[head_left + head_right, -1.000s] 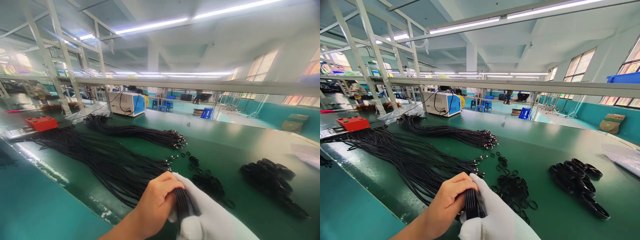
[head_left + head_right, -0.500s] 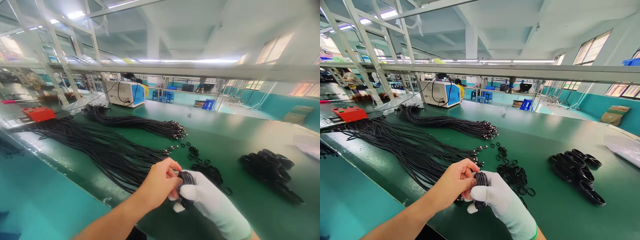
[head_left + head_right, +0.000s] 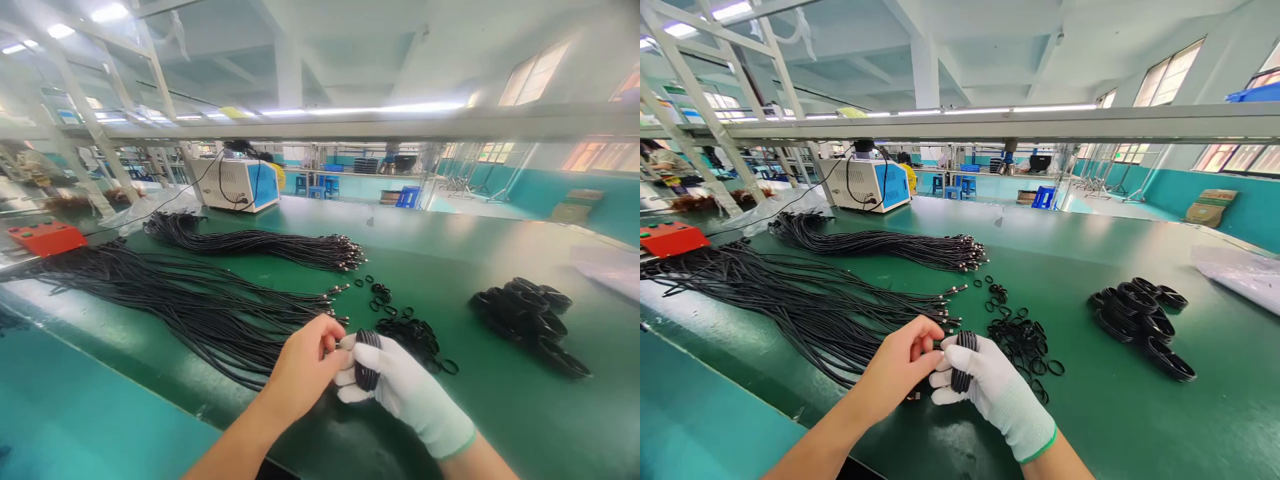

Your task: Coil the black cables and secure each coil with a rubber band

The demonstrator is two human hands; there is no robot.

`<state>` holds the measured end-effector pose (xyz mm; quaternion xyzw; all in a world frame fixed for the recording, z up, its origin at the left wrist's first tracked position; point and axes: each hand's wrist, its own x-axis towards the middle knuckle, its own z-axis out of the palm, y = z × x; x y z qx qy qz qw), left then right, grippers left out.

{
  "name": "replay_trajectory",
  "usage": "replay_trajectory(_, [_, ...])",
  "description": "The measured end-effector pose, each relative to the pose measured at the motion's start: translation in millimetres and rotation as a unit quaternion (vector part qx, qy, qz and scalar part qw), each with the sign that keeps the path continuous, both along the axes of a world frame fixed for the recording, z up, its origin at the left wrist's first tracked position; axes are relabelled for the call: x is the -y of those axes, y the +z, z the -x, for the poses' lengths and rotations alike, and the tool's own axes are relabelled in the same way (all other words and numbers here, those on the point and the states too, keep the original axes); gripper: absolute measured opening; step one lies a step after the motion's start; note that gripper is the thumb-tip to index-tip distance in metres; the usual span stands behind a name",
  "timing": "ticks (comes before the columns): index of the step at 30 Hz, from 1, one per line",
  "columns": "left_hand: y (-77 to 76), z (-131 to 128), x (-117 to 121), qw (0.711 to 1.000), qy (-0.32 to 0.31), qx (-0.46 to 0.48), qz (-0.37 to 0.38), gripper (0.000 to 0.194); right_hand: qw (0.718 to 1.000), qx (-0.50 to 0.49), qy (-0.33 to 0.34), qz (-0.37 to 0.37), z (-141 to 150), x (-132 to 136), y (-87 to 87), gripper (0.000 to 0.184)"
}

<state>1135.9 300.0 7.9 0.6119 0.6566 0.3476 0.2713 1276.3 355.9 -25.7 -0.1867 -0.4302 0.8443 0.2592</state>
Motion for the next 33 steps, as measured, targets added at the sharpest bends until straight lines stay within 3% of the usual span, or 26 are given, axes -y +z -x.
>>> replay_trajectory(3, [-16.1, -10, 14, 0.997, -0.031, -0.064, -0.043, 0.013, 0.999, -0.025, -0.014, -0.022, 3, 0, -4.3, 0.026])
replay_trajectory(6, [-28.9, -17, 20, 0.981, -0.023, -0.155, -0.109, 0.018, 0.998, -0.033, -0.034, -0.029, 6, 1, -5.6, 0.023])
replay_trajectory(8, [-27.4, -14, 19, 0.983, -0.037, -0.145, -0.107, 0.014, 0.999, -0.034, -0.028, -0.016, 4, 1, -5.1, 0.022])
replay_trajectory(10, [-17.6, -5, 15, 0.994, -0.052, -0.069, -0.062, 0.005, 0.999, -0.029, 0.014, 0.010, -2, 1, -2.9, 0.023])
replay_trajectory(13, [0.2, 7, 7, 0.999, -0.033, 0.024, -0.018, 0.016, 0.997, 0.014, 0.060, 0.034, -10, 3, 2.7, 0.029])
replay_trajectory(15, [5.7, 8, 2, 0.999, -0.036, 0.013, -0.018, 0.021, 0.997, 0.038, 0.071, 0.013, -11, 6, 5.4, 0.034])
replay_trajectory(18, [1.0, 2, -2, 0.998, -0.041, -0.042, -0.032, 0.017, 0.996, 0.047, 0.077, -0.010, -7, 12, 5.4, 0.033])
replay_trajectory(22, [-13.1, -4, -1, 0.994, 0.001, -0.090, -0.064, 0.015, 0.995, 0.052, 0.077, -0.021, -2, 13, 2.7, 0.035])
replay_trajectory(29, [-25.1, -6, -2, 0.996, 0.030, -0.054, -0.068, 0.016, 0.996, 0.058, 0.061, -0.019, 2, 12, -2.5, 0.031])
replay_trajectory(33, [-20.6, -6, -8, 0.996, 0.021, -0.062, -0.058, 0.016, 0.997, 0.063, 0.048, -0.019, 0, 10, -2.9, 0.026])
